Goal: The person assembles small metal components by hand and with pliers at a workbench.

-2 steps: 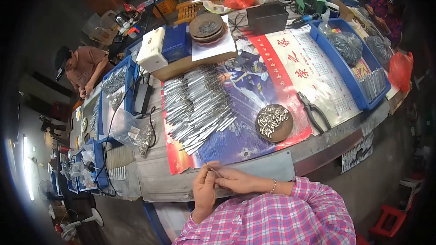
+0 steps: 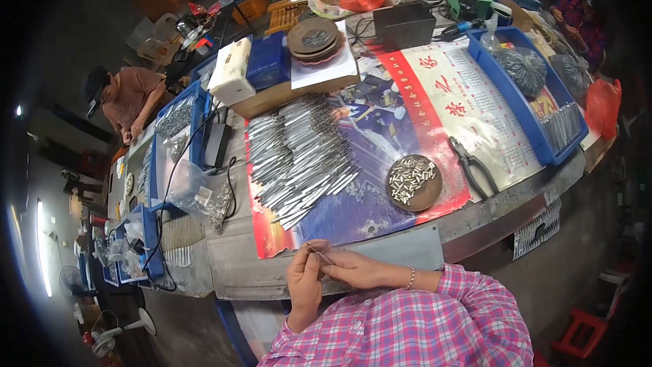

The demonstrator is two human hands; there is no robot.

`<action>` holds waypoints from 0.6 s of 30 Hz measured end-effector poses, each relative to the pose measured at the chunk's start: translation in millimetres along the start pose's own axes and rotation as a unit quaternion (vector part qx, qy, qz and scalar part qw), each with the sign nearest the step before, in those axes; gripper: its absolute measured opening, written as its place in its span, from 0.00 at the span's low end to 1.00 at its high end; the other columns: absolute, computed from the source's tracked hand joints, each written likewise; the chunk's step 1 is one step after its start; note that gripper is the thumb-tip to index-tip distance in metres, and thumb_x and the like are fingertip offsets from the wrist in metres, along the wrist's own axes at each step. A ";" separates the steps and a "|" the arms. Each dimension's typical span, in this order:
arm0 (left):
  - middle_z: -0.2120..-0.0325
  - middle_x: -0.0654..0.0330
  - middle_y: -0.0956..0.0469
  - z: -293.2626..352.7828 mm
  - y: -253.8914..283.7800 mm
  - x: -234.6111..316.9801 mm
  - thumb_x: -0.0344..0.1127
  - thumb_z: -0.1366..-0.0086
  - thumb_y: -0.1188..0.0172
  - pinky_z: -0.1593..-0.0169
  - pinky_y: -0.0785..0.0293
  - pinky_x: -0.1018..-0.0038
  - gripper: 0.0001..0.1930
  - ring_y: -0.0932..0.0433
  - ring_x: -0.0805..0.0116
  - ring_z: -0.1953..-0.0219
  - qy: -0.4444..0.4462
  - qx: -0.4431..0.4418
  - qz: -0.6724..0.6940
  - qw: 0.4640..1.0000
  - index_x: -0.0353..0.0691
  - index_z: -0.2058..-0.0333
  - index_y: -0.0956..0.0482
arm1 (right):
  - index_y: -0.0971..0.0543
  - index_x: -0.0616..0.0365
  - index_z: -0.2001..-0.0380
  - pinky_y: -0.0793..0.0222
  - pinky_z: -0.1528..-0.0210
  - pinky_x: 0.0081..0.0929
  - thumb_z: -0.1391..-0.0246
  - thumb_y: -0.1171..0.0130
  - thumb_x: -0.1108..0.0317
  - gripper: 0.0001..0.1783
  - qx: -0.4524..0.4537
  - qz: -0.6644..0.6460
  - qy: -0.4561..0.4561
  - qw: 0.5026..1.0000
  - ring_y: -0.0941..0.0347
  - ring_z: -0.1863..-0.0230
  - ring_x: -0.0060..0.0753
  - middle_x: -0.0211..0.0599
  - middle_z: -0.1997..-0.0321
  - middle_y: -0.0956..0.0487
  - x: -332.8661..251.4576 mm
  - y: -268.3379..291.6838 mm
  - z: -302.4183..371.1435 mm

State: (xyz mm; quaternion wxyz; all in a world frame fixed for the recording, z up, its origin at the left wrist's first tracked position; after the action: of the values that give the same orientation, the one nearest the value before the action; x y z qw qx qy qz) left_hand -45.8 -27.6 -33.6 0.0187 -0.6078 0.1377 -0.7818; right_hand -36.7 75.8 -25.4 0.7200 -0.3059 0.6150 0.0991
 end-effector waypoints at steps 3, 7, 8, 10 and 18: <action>0.64 0.59 0.28 1.5 -1.3 5.2 0.29 0.36 0.54 0.63 0.34 0.81 0.10 0.30 0.75 0.66 -0.005 -0.003 -0.006 1.000 0.29 0.63 0.27 | 0.28 0.64 0.63 0.35 0.62 0.25 0.40 0.58 0.58 0.18 0.001 0.036 -0.022 0.999 0.33 0.66 0.24 0.32 0.71 0.27 10.9 4.5 5.0; 0.69 0.63 0.27 4.7 -0.7 7.7 0.31 0.36 0.53 0.74 0.38 0.85 0.09 0.33 0.81 0.75 -0.016 -0.008 0.007 1.000 0.30 0.65 0.26 | 0.28 0.66 0.63 0.36 0.60 0.25 0.40 0.57 0.59 0.19 -0.029 0.054 -0.075 0.995 0.33 0.65 0.22 0.36 0.69 0.26 19.0 0.3 3.2; 0.69 0.63 0.27 6.6 0.1 5.7 0.31 0.36 0.52 0.73 0.37 0.85 0.10 0.32 0.81 0.74 0.004 0.002 0.034 0.999 0.31 0.65 0.26 | 0.28 0.66 0.63 0.36 0.60 0.25 0.40 0.57 0.59 0.19 -0.026 0.054 -0.067 0.996 0.33 0.65 0.22 0.36 0.69 0.26 18.6 1.0 2.5; 0.70 0.63 0.27 4.8 1.8 3.7 0.32 0.36 0.53 0.74 0.38 0.85 0.10 0.32 0.81 0.74 -0.014 0.002 0.020 1.000 0.31 0.65 0.26 | 0.28 0.66 0.62 0.36 0.60 0.25 0.39 0.58 0.58 0.19 -0.030 0.060 -0.054 0.996 0.34 0.65 0.21 0.36 0.69 0.26 19.8 -1.4 1.0; 0.69 0.63 0.26 4.2 2.5 6.1 0.31 0.36 0.52 0.71 0.38 0.86 0.09 0.32 0.82 0.71 0.007 0.003 -0.006 1.000 0.31 0.65 0.25 | 0.27 0.63 0.62 0.36 0.63 0.24 0.39 0.59 0.58 0.19 -0.045 0.056 -0.052 0.996 0.34 0.67 0.21 0.34 0.70 0.26 28.8 -2.5 -3.9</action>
State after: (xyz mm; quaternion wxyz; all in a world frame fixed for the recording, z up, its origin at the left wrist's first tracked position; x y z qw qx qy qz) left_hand -43.8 -32.0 -27.5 0.0145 -0.6032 0.1320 -0.7865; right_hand -32.1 64.9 -52.1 0.7296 -0.2977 0.5879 0.1827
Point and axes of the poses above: each hand's wrist, its own z-axis away from the middle knuckle, its own y-axis out of the back of the hand, x = y × z, the point moved 6 cm from there along -z, towards the middle knuckle
